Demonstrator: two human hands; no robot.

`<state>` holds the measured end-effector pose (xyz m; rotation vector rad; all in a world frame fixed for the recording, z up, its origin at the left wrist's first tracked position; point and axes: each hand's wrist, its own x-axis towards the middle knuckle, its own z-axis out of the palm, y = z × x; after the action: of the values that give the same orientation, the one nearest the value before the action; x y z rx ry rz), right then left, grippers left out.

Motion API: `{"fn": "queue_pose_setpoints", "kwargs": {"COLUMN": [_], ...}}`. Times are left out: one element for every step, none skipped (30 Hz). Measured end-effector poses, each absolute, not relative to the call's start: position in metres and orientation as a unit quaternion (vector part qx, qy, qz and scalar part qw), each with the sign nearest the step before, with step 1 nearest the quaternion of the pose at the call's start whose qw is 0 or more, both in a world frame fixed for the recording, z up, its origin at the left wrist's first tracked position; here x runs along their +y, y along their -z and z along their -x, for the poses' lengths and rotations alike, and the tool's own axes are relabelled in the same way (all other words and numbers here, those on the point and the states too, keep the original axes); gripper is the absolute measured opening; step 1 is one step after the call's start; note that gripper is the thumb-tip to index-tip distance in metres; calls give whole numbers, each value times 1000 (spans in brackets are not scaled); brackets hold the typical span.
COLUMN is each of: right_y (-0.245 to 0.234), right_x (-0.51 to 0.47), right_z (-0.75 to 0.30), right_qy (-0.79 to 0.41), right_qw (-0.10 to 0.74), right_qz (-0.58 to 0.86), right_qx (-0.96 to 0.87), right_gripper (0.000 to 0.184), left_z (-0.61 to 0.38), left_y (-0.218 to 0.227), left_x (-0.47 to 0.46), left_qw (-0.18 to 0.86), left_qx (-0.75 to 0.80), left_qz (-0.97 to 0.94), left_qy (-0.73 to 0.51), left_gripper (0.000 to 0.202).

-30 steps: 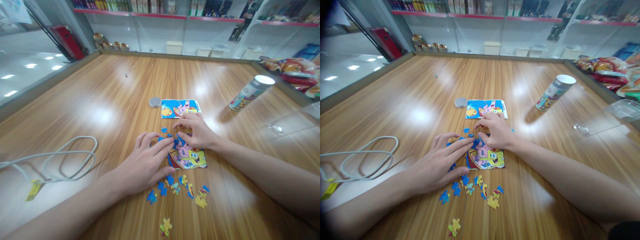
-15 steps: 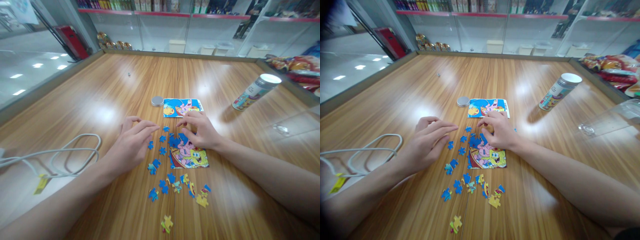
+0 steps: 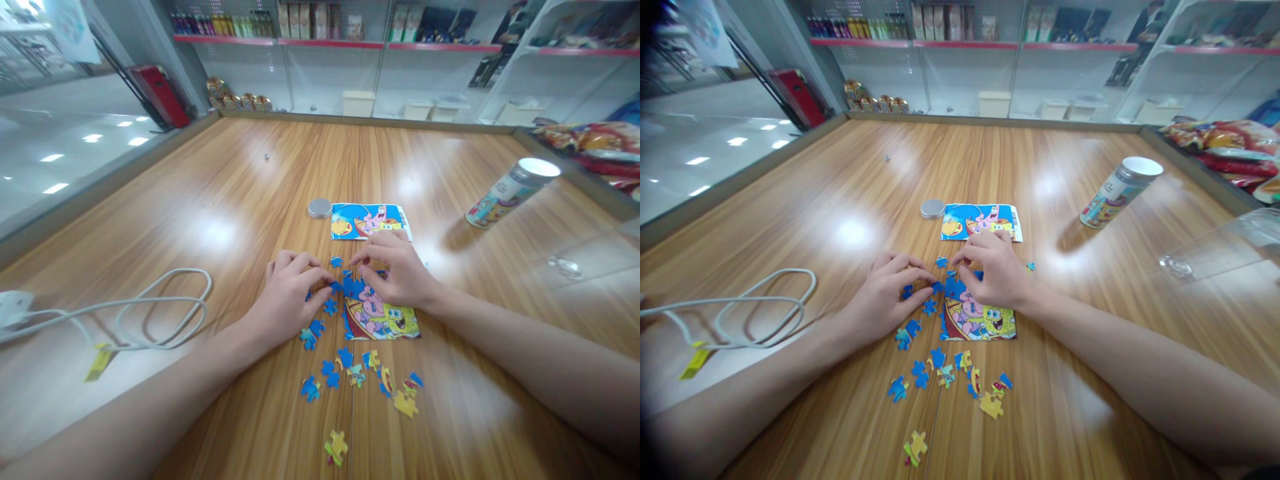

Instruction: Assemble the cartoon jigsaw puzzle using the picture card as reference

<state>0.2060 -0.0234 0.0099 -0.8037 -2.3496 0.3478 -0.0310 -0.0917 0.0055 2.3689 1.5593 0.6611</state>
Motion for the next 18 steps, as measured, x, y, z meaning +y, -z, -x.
{"fn": "queue_pose_setpoints", "kwargs": {"right_y": [-11, -11, -12, -13, -14, -15, -15, -15, -16, -16, -16, -17, -17, -17, -17, -17, -16, -16], "right_x": [-25, -27, -30, -32, -34, -36, -38, -39, -40, -41, -41, -41, -41, -41, -41, -41, -42, -42], "right_z": [-204, -202, -199, -196, -193, -190, -187, -184, -182, -180, -179, -178, -177, -177, -176, -176, -175, -174], "right_qy": [-129, -126, -122, -118, -114, -112, -111, -112, -114, -117, -119, -123, -127, -133, -141, -150, -159, -169], "right_qw": [303, 291, 276, 259, 243, 230, 219, 211, 203, 197, 193, 191, 191, 194, 196, 200, 202, 204], "right_qz": [304, 303, 303, 303, 303, 304, 305, 306, 306, 308, 310, 313, 316, 317, 317, 315, 310, 303], "right_qx": [-894, -899, -904, -910, -914, -918, -920, -922, -923, -924, -923, -922, -921, -919, -917, -916, -915, -916], "right_gripper": [13, 12, 12, 14, 17, 19, 20, 19, 17, 15, 14, 13, 12, 11, 10, 8, 6, 5], "left_z": [30, 30, 29, 29, 28, 28, 28, 28, 28, 29, 29, 29, 28, 27, 25, 23, 21, 19], "left_y": [-6, -6, -6, -6, -5, -5, -4, -4, -4, -5, -7, -10, -13, -17, -21, -24, -27, -29], "left_x": [-92, -91, -91, -91, -91, -91, -91, -90, -90, -91, -91, -93, -95, -97, -101, -105, -108, -112], "left_qw": [123, 131, 136, 138, 139, 138, 137, 136, 134, 129, 121, 110, 101, 93, 93, 100, 108, 112], "left_qx": [536, 540, 544, 548, 551, 552, 553, 553, 554, 554, 553, 547, 532, 508, 469, 421, 380, 346], "left_qz": [-805, -801, -797, -794, -791, -790, -789, -789, -789, -790, -790, -793, -801, -812, -829, -850, -868, -884], "left_qy": [-225, -224, -224, -225, -227, -228, -229, -229, -230, -230, -235, -244, -257, -274, -290, -301, -302, -292], "left_gripper": [11, 10, 9, 8, 8, 8, 8, 8, 8, 8, 7, 5, 5, 6, 6, 6, 8, 10]}}
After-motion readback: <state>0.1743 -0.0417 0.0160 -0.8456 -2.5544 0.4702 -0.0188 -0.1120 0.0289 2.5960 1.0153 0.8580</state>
